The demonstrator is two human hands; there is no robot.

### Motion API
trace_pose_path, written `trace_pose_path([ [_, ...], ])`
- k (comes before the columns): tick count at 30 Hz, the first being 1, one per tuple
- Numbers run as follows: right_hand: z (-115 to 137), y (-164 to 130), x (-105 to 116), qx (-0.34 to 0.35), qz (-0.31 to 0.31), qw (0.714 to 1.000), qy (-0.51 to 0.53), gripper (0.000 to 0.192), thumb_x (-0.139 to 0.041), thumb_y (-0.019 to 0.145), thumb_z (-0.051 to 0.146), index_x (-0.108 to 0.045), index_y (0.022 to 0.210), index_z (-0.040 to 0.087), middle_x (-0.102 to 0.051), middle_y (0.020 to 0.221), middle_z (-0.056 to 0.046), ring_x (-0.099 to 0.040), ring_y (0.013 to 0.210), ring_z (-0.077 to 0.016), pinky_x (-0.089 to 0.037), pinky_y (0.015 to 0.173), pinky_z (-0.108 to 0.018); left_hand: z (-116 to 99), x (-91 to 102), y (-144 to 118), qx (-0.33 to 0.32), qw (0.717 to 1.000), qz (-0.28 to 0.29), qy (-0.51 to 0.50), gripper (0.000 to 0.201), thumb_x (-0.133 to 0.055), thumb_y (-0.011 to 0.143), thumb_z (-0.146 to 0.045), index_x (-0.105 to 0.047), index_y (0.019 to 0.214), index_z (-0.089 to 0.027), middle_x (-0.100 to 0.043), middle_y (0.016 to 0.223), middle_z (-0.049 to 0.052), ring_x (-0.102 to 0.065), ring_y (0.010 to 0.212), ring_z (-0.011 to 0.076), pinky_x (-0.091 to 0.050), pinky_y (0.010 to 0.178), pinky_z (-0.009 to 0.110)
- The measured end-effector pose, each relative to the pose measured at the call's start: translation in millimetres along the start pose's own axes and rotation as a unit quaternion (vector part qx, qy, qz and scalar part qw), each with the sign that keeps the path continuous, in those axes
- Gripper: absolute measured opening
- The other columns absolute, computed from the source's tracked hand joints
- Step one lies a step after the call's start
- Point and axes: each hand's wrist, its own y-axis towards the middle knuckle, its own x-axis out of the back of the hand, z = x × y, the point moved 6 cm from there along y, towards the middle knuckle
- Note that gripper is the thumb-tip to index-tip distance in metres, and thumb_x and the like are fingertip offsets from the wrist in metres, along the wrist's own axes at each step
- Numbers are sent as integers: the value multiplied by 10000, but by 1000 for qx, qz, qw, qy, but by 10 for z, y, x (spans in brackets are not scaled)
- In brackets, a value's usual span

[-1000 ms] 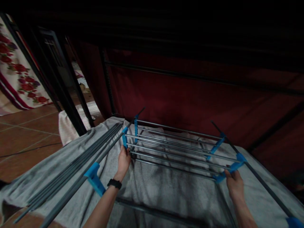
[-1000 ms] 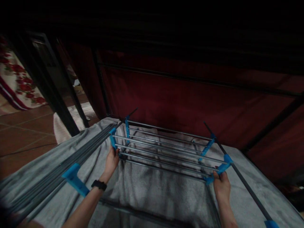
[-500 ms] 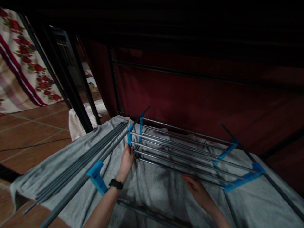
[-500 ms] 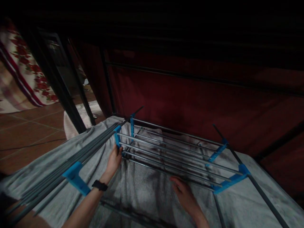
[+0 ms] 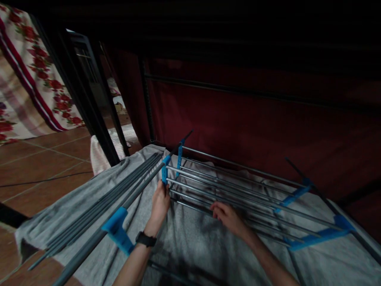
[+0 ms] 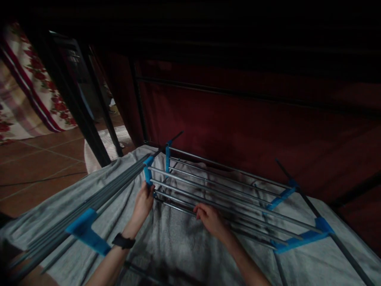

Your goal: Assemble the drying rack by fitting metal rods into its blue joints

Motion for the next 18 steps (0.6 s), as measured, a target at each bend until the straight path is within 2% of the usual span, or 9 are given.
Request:
trace_pose_path([
  [2, -1, 58, 34, -16, 42, 998, 37, 324, -441, 965, 389, -700, 1013, 200, -690, 812, -22, -642, 735, -177, -512, 686, -303, 17, -2, -3, -2, 1000, -2, 0, 58, -499, 881, -308, -507, 883, -251, -639, 825, 65, -635, 761, 263, -531, 752, 418],
  [3, 12, 75, 42, -11, 42, 998, 37, 305, -452, 968, 398, -687, 1015, 210, -684, 830, -15, -634, 745, -171, -500, 685, -292, 27, -8, -2, -2, 1000, 1, 2, 65, -499, 879, -314, -507, 886, -249, -642, 830, 66, -638, 765, 264, -536, 753, 419],
  [6, 131, 65, 67, 36, -38, 998, -37, 236, -470, 991, 403, -649, 1000, 250, -677, 925, -16, -638, 885, -190, -495, 827, -320, 63, -26, 4, 1, 1000, 10, 7, 87, -501, 871, -333, -504, 884, -247, -639, 828, 68, -635, 750, 266, -551, 758, 428],
  [8, 254, 9, 34, 66, -58, 993, -80, 213, -472, 999, 385, -626, 942, 250, -665, 938, -24, -627, 926, -200, -477, 883, -338, 85, -35, 12, 2, 1000, 9, 7, 99, -498, 867, -343, -509, 883, -246, -634, 825, 74, -635, 752, 271, -559, 768, 434],
  [11, 435, -109, -19, 80, 26, 994, -64, 247, -490, 998, 393, -629, 875, 229, -653, 921, -25, -607, 884, -183, -474, 837, -314, 118, -48, 19, -1, 1000, 0, 0, 129, -494, 864, -364, -524, 896, -242, -631, 822, 77, -642, 779, 283, -566, 804, 443],
  [13, 535, -218, 36, 62, 108, 992, -9, 294, -548, 976, 474, -661, 877, 221, -658, 926, -25, -600, 856, -171, -479, 789, -289, 155, -56, 10, 1, 1000, -4, 0, 157, -487, 869, -390, -526, 899, -241, -631, 815, 74, -643, 781, 284, -567, 811, 445],
  [16, 649, -422, 223, 12, 264, 957, 117, 455, -627, 901, 645, -715, 955, 202, -691, 933, -39, -618, 809, -167, -502, 729, -277, 220, -56, -22, 3, 1000, -7, 14, 209, -477, 876, -423, -540, 930, -231, -656, 862, 88, -664, 819, 293, -566, 805, 444],
  [17, 680, -471, 332, 8, 288, 947, 146, 502, -622, 895, 674, -729, 981, 191, -703, 935, -48, -630, 810, -169, -511, 737, -283, 238, -47, -34, 0, 1000, -13, 22, 223, -477, 875, -426, -546, 948, -227, -666, 883, 93, -672, 837, 295, -565, 803, 439],
  [18, 695, -493, 465, 16, 284, 947, 152, 520, -604, 909, 676, -742, 1000, 184, -714, 949, -57, -642, 835, -175, -518, 767, -291, 251, -38, -47, -4, 999, -17, 29, 232, -476, 874, -424, -552, 963, -223, -673, 898, 96, -678, 849, 293, -565, 800, 432],
])
